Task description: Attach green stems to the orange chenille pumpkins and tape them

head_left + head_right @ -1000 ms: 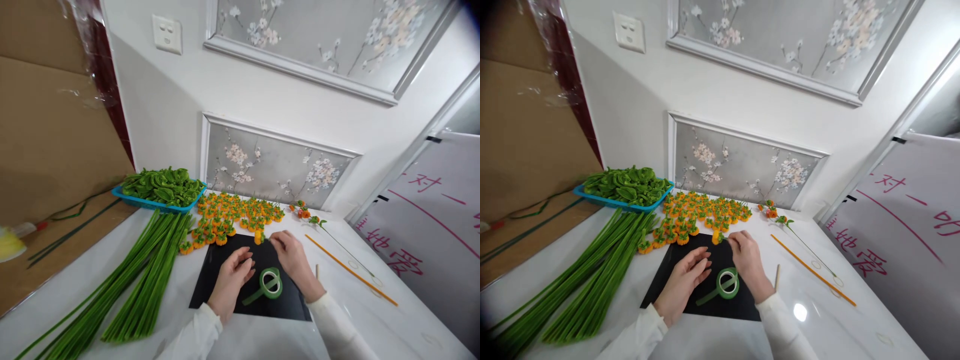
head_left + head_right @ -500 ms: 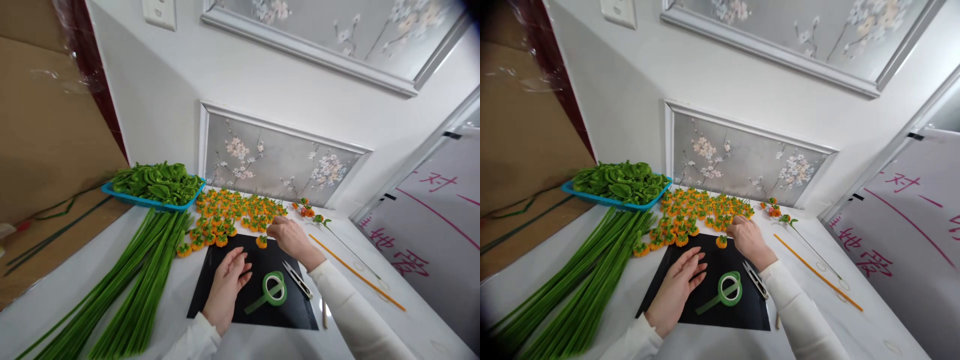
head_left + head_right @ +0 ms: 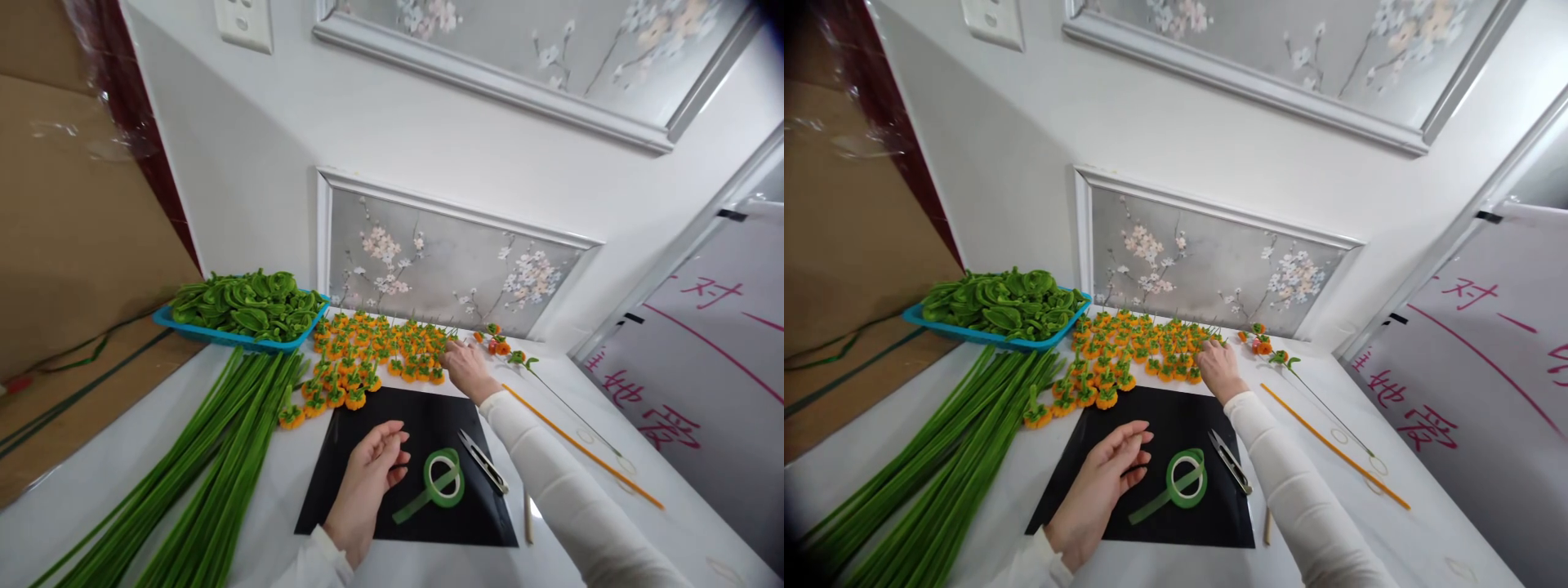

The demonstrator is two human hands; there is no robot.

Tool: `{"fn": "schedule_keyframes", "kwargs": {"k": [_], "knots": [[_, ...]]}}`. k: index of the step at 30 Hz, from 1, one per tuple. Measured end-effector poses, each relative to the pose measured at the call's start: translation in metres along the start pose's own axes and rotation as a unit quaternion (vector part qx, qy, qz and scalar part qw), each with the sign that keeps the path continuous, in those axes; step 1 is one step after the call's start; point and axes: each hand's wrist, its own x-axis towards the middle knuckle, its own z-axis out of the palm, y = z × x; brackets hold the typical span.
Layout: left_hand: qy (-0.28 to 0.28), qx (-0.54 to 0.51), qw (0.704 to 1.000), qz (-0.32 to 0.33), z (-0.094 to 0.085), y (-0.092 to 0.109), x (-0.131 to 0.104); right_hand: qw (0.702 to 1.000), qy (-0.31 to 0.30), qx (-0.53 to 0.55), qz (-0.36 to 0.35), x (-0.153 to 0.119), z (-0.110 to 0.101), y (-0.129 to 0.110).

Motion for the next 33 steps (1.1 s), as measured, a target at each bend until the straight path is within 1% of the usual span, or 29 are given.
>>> {"fn": "schedule_keyframes", "kwargs": {"k": [6,10,13,16,19,23,26,28,33], "knots": [[-0.014,0.013,1.0,-0.007,0.003,0.002,-0.005,1.0,0.011,-0.003,-0.013,0.001,0.002,-0.005],[-0.02,0.018,1.0,-0.009,0.003,0.001,-0.005,0.999,0.027,0.011,-0.023,0.0,0.002,-0.007],[-0.021,0.021,1.0,-0.008,0.002,-0.002,-0.006,0.998,0.053,0.03,-0.022,-0.005,-0.005,-0.006],[-0.021,0.017,1.0,-0.001,0.002,-0.003,-0.01,0.994,0.092,0.06,-0.016,-0.014,-0.017,-0.011],[-0.019,0.004,1.0,0.004,0.004,-0.002,-0.014,0.987,0.117,0.105,-0.024,-0.022,-0.031,-0.028],[-0.013,-0.008,1.0,0.007,0.006,-0.003,-0.015,0.976,0.112,0.177,-0.057,-0.022,-0.038,-0.066],[-0.01,-0.007,1.0,0.017,0.005,-0.005,-0.013,0.968,0.111,0.215,-0.06,-0.013,-0.037,-0.089],[-0.006,-0.007,1.0,0.021,0.004,-0.006,-0.01,0.964,0.109,0.234,-0.055,-0.006,-0.034,-0.099],[0.006,-0.005,1.0,0.025,0.003,-0.007,-0.007,0.953,0.101,0.281,-0.043,0.005,-0.023,-0.109]]}}
